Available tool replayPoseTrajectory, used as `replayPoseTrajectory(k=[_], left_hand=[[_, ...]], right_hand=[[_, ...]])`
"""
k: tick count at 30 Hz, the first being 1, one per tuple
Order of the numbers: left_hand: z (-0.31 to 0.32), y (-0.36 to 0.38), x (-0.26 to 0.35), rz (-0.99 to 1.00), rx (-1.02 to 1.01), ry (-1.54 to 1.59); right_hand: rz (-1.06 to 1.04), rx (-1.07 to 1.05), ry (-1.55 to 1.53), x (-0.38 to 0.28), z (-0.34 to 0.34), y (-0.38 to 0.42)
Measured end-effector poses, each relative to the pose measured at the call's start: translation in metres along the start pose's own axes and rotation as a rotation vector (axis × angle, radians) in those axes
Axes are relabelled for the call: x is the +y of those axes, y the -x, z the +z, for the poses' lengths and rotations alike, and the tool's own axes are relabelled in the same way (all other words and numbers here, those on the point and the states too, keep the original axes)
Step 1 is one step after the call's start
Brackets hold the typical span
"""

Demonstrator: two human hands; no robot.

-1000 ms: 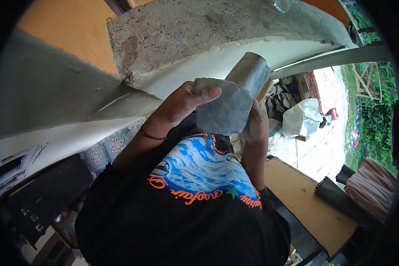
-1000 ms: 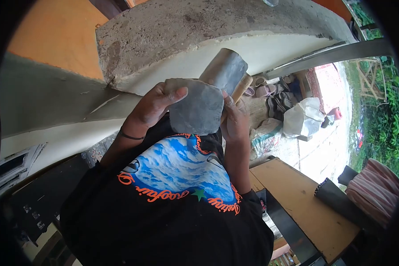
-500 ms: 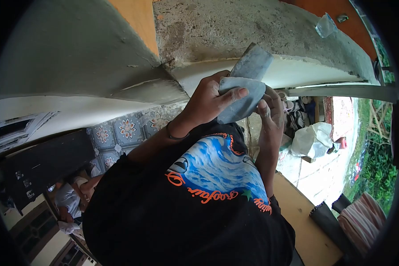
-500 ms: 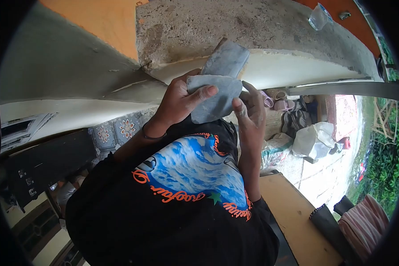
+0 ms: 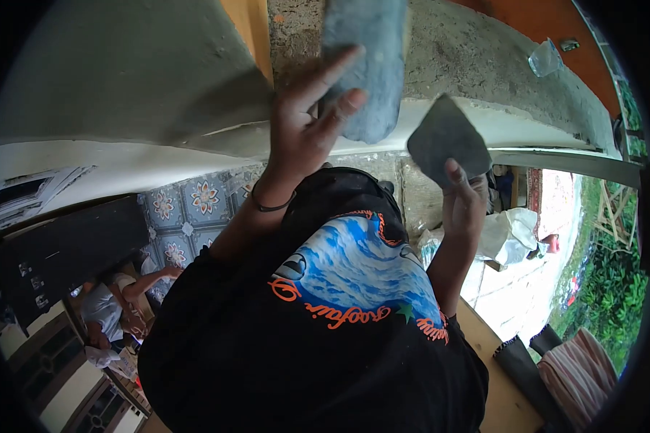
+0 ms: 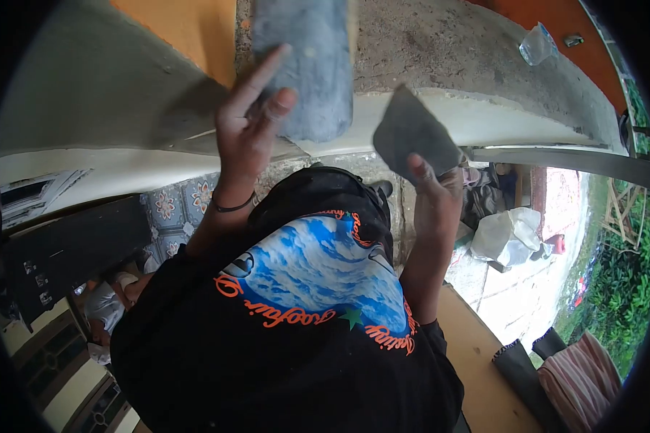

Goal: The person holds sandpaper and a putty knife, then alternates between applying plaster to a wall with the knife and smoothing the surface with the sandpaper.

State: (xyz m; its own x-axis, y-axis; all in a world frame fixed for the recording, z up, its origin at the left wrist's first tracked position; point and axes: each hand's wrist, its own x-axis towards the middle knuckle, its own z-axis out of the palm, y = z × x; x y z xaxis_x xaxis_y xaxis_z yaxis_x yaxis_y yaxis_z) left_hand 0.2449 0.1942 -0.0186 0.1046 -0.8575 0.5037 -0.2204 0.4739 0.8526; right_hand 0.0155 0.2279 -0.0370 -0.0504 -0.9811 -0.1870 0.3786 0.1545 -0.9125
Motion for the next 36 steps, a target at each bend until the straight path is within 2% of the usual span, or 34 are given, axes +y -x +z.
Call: replayPoseTrajectory(k=[2, 3, 5, 6, 7, 8, 9, 10, 12, 13, 15, 16, 18, 22, 24, 26, 28, 30, 32, 34, 35, 36], left_hand=[[0.008, -0.012, 0.022, -0.046, 0.235, 0.292], [0.020, -0.024, 0.022, -0.053, 0.224, 0.301], [0.045, -0.047, 0.013, 0.299, 0.731, 0.504], [0.042, -0.044, 0.013, 0.296, 0.723, 0.507], [0.033, -0.040, 0.014, 0.249, 0.515, 0.290], [0.024, -0.037, 0.013, 0.205, 0.301, 0.077], [0.018, -0.041, 0.002, 0.434, 0.258, -0.395], [0.014, -0.039, 0.017, 0.254, 0.024, -0.683], [0.010, -0.040, -0.017, 0.295, -0.177, -0.690], [0.013, -0.043, -0.027, 0.307, -0.197, -0.677], [0.022, -0.047, -0.042, 0.291, -0.383, -0.815], [0.026, -0.046, -0.048, 0.299, -0.402, -0.804], [0.033, -0.044, -0.056, 0.310, -0.439, -0.893], [0.031, -0.043, -0.059, 0.255, -0.482, -0.834], [0.031, -0.043, -0.056, 0.260, -0.505, -0.865], [0.030, -0.042, -0.054, 0.250, -0.512, -0.866], [0.031, -0.042, -0.054, 0.250, -0.510, -0.858], [0.031, -0.042, -0.054, 0.252, -0.512, -0.877], [0.031, -0.045, -0.053, 0.246, -0.515, -0.876], [0.030, -0.043, -0.052, 0.231, -0.535, -0.865], [0.031, -0.044, -0.052, 0.234, -0.533, -0.873], [0.031, -0.044, -0.053, 0.235, -0.531, -0.882]], right_hand=[[-0.190, 0.220, -0.012, -0.003, -0.011, -0.010], [-0.290, 0.329, 0.078, -0.006, -0.008, -0.011], [-0.341, 0.403, 0.116, 0.008, -0.016, -0.016], [-0.390, 0.462, 0.150, 0.013, -0.018, -0.017], [-0.266, 0.557, 0.058, 0.016, -0.004, -0.014], [-0.230, 0.520, 0.119, 0.034, -0.011, -0.018], [-0.048, 0.491, 0.123, 0.043, -0.014, -0.019], [0.136, 0.462, 0.123, 0.052, -0.016, -0.018], [0.248, 0.357, -0.147, 0.079, -0.015, -0.016], [0.365, 0.330, -0.207, 0.089, -0.010, -0.017], [0.599, 0.229, -0.336, 0.112, 0.001, -0.019], [0.714, 0.152, -0.402, 0.125, 0.008, -0.022], [0.811, 0.061, -0.369, 0.142, 0.030, -0.026], [0.744, 0.068, -0.341, 0.142, 0.039, -0.049], [0.577, 0.134, -0.457, 0.124, 0.013, -0.070], [0.463, 0.168, -0.408, 0.109, -0.003, -0.078], [0.448, 0.206, -0.368, 0.127, -0.016, -0.083], [0.427, 0.358, -0.228, 0.142, -0.014, -0.085], [0.415, 0.307, -0.141, 0.158, 0.006, -0.080], [0.325, 0.213, 0.478, 0.202, 0.008, -0.078], [0.323, 0.224, 0.479, 0.205, 0.001, -0.085], [0.213, 0.049, 0.953, 0.200, -0.003, -0.092]])
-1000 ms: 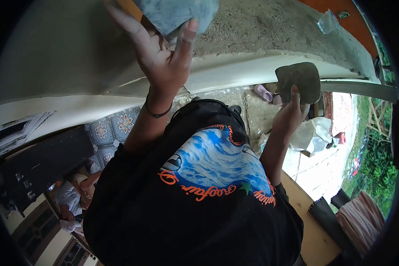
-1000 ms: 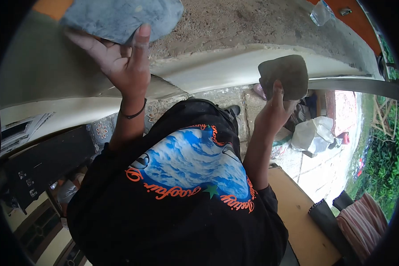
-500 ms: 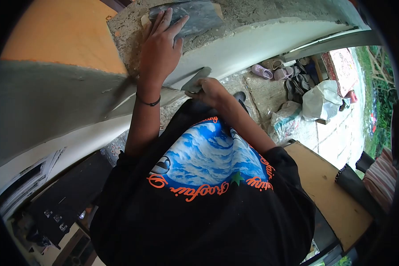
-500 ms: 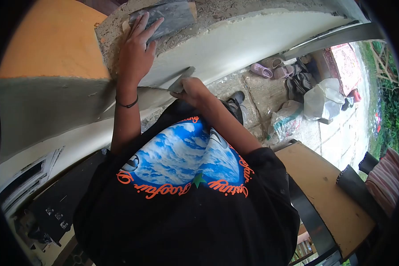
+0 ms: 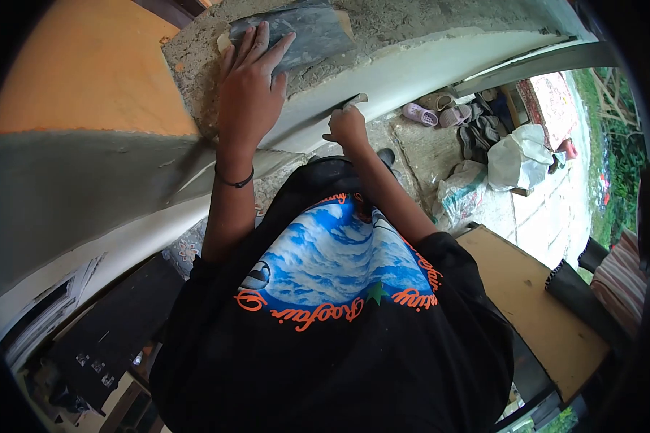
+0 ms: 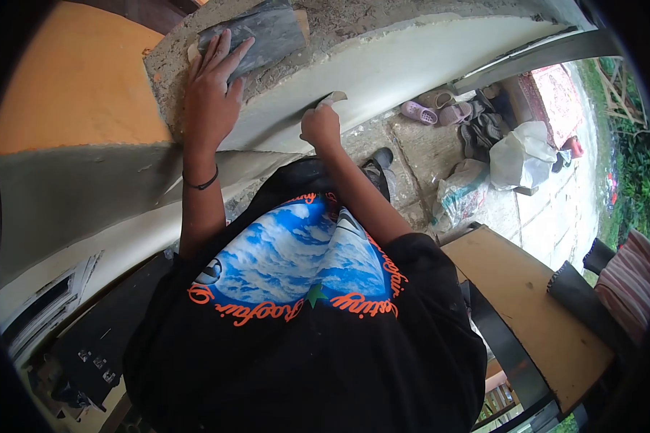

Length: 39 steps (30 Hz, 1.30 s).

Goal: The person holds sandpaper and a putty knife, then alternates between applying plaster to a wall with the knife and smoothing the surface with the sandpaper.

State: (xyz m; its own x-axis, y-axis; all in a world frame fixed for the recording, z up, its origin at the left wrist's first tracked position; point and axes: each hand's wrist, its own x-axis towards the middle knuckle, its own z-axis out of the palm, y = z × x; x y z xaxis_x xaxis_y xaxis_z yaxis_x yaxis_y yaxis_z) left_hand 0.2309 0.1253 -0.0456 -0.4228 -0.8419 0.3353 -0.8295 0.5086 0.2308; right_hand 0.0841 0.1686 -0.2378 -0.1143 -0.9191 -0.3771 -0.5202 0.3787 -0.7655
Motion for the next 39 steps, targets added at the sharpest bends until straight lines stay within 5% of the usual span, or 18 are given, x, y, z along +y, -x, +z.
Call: replayPoseTrajectory(k=[1, 4, 6, 10, 12, 16, 18, 20, 24, 25, 28, 39], left_hand=[[0.000, 0.001, 0.000, 0.006, -0.005, 0.007], [-0.001, 0.000, -0.001, 0.011, -0.005, 0.010], [-0.001, 0.001, 0.001, -0.006, -0.006, 0.001], [0.002, 0.005, -0.001, 0.021, 0.018, -0.003], [0.001, 0.004, -0.001, 0.021, 0.006, 0.007], [0.000, 0.003, 0.001, 0.035, 0.003, -0.016], [0.000, 0.006, 0.001, 0.024, -0.008, -0.005], [0.000, 0.000, -0.001, 0.029, 0.010, -0.008], [-0.002, 0.006, 0.003, 0.016, -0.016, 0.000], [-0.003, 0.007, 0.003, 0.014, -0.014, -0.002], [-0.002, 0.002, 0.001, 0.012, -0.003, 0.006], [-0.005, 0.007, 0.003, 0.012, -0.027, 0.019]], right_hand=[[-0.173, -0.059, 0.475, 0.000, -0.004, -0.001], [-0.390, -0.177, 0.515, -0.033, -0.029, 0.027], [-0.238, 0.014, 0.344, -0.023, -0.015, 0.020], [-0.166, -0.407, 0.274, -0.033, -0.032, 0.020], [0.321, -0.168, -0.532, -0.053, -0.028, 0.030], [-0.014, -0.328, -0.230, 0.020, 0.008, -0.014], [0.097, -0.357, -0.165, -0.007, -0.009, 0.002], [0.372, -0.206, -0.634, -0.078, -0.038, 0.046], [0.307, -0.330, -0.534, -0.036, -0.026, 0.017], [0.115, -0.292, -0.324, -0.030, -0.022, 0.013], [0.340, -0.185, -0.741, -0.070, -0.037, 0.041], [0.258, -0.265, -0.637, -0.065, -0.027, 0.048]])
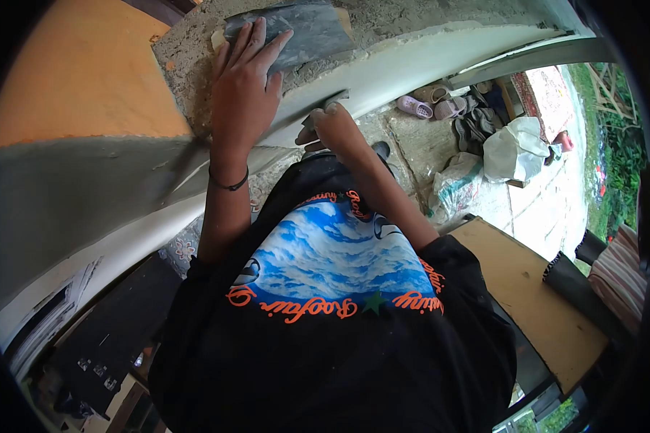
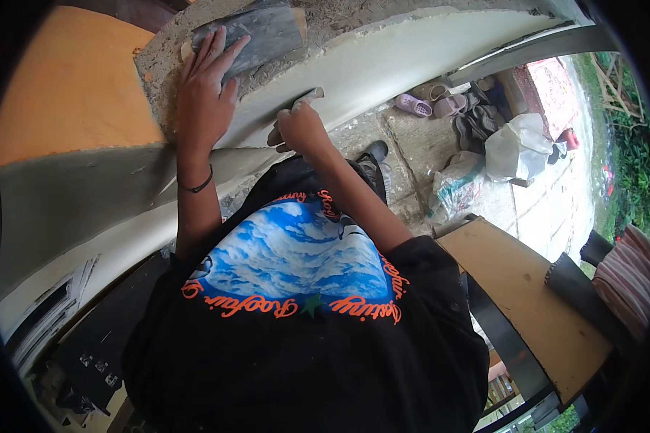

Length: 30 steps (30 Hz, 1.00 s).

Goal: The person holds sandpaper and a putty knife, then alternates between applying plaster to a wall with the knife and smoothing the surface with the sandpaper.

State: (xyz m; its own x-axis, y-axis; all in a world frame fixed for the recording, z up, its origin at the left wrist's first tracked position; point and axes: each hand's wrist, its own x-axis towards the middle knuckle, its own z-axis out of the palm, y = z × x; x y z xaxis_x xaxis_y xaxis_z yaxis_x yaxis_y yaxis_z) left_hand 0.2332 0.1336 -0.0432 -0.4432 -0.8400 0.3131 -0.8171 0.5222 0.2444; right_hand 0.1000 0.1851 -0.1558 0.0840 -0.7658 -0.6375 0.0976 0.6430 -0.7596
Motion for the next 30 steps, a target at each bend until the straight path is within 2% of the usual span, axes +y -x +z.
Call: replayPoseTrajectory(k=[1, 5, 8, 11, 15, 17, 18, 19, 21, 22, 23, 25, 27, 29, 30], left_hand=[[0.000, -0.003, -0.001, 0.007, 0.010, -0.002], [0.000, -0.002, -0.001, 0.012, 0.016, -0.010], [0.000, 0.000, -0.002, 0.003, 0.003, 0.018], [-0.001, -0.005, 0.000, 0.019, 0.024, -0.004], [0.002, -0.001, -0.001, 0.021, 0.030, 0.005], [0.001, 0.002, -0.001, 0.013, 0.019, 0.011], [0.000, 0.003, 0.000, 0.014, 0.011, 0.002], [-0.001, -0.001, 0.000, 0.022, 0.020, -0.009], [-0.002, -0.002, -0.001, 0.023, 0.023, 0.008], [-0.001, -0.001, -0.001, 0.018, 0.020, 0.025], [-0.002, -0.002, -0.001, 0.020, 0.027, 0.023], [-0.001, -0.002, 0.000, 0.004, 0.015, 0.005], [-0.001, 0.001, 0.001, 0.006, 0.003, 0.008], [-0.002, -0.005, -0.001, 0.014, 0.018, 0.002], [-0.002, -0.003, -0.001, 0.019, 0.019, 0.007]], right_hand=[[-0.046, 0.008, 0.084, 0.001, -0.002, -0.004], [0.062, -0.042, -0.069, 0.003, -0.004, -0.011], [0.024, -0.179, -0.128, -0.043, 0.019, 0.046], [0.142, -0.158, -0.137, -0.032, 0.018, 0.031], [0.136, -0.169, -0.193, -0.012, 0.017, 0.013], [-0.176, -0.257, 0.181, -0.001, 0.029, 0.018], [-0.030, -0.182, 0.027, -0.003, 0.031, 0.017], [-0.038, -0.177, 0.028, -0.004, 0.025, 0.010], [0.180, -0.065, -0.130, 0.000, 0.006, -0.002], [0.128, 0.010, -0.154, 0.002, 0.001, -0.009], [0.121, 0.010, -0.152, 0.007, -0.001, -0.012], [0.012, -0.026, -0.189, -0.032, 0.007, 0.027], [0.025, -0.031, -0.175, -0.030, 0.009, 0.032], [-0.066, 0.027, 0.156, -0.009, 0.003, 0.012], [0.024, 0.058, 0.100, 0.010, -0.003, -0.010]])
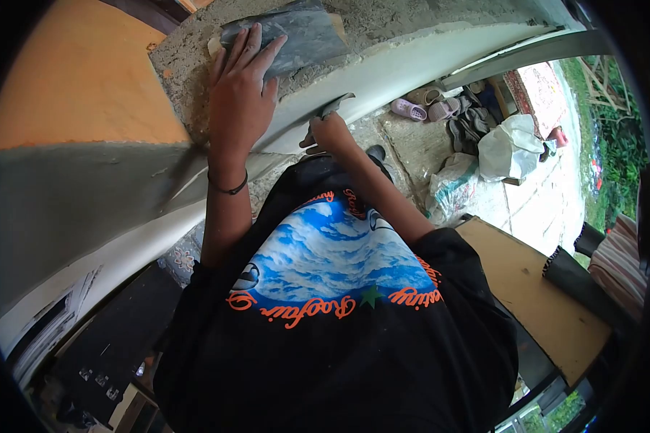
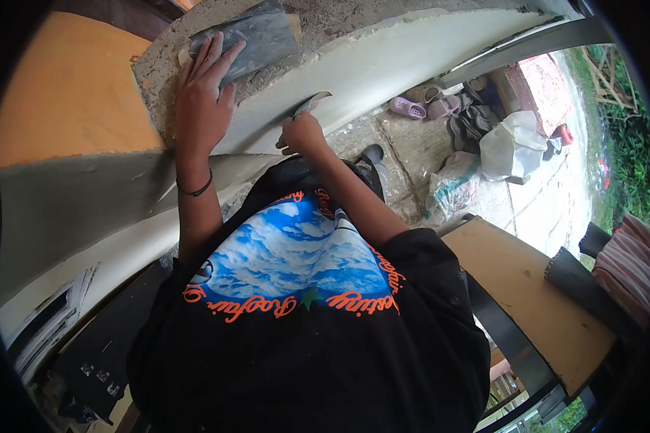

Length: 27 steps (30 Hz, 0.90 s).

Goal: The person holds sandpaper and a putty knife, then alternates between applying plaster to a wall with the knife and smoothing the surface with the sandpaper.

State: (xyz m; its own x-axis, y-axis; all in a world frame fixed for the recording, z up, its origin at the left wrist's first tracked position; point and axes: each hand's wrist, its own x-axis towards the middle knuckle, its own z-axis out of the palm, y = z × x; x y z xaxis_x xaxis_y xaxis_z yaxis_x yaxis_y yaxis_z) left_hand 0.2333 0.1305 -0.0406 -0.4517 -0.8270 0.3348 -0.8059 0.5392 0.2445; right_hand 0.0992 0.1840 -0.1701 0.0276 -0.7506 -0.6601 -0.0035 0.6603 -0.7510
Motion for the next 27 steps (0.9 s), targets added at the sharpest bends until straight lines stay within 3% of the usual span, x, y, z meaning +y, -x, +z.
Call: replayPoseTrajectory(k=[4, 8, 9, 11, 14, 18, 21, 23, 25, 27], left_hand=[[0.000, 0.002, 0.000, -0.007, 0.009, 0.034], [0.003, 0.003, 0.000, 0.001, 0.027, 0.003], [0.002, 0.005, 0.000, 0.005, 0.034, 0.013], [0.000, 0.000, 0.000, 0.004, 0.054, 0.014], [-0.008, 0.004, 0.012, 0.018, 0.028, 0.026], [-0.016, -0.001, 0.022, -0.061, 0.036, 0.013], [-0.017, -0.008, 0.018, -0.087, 0.011, 0.047], [-0.016, -0.001, 0.020, -0.077, -0.006, 0.038], [-0.015, -0.004, 0.023, -0.090, 0.005, 0.036], [-0.015, -0.002, 0.025, -0.090, -0.004, 0.041]], right_hand=[[-0.108, -0.010, -0.100, -0.021, 0.000, 0.024], [-0.006, 0.037, -0.139, 0.001, -0.014, -0.004], [-0.204, 0.011, 0.229, -0.005, -0.018, -0.006], [-0.112, 0.128, -0.200, -0.008, -0.023, 0.000], [-0.109, 0.055, -0.206, -0.036, -0.017, 0.030], [-0.057, 0.110, -0.086, 0.011, -0.020, -0.005], [-0.158, 0.169, -0.072, 0.000, -0.020, 0.000], [-0.230, 0.166, -0.224, -0.017, -0.023, 0.016], [-0.209, 0.198, -0.086, 0.001, -0.040, -0.007], [-0.049, 0.243, -0.044, 0.008, -0.048, -0.018]])
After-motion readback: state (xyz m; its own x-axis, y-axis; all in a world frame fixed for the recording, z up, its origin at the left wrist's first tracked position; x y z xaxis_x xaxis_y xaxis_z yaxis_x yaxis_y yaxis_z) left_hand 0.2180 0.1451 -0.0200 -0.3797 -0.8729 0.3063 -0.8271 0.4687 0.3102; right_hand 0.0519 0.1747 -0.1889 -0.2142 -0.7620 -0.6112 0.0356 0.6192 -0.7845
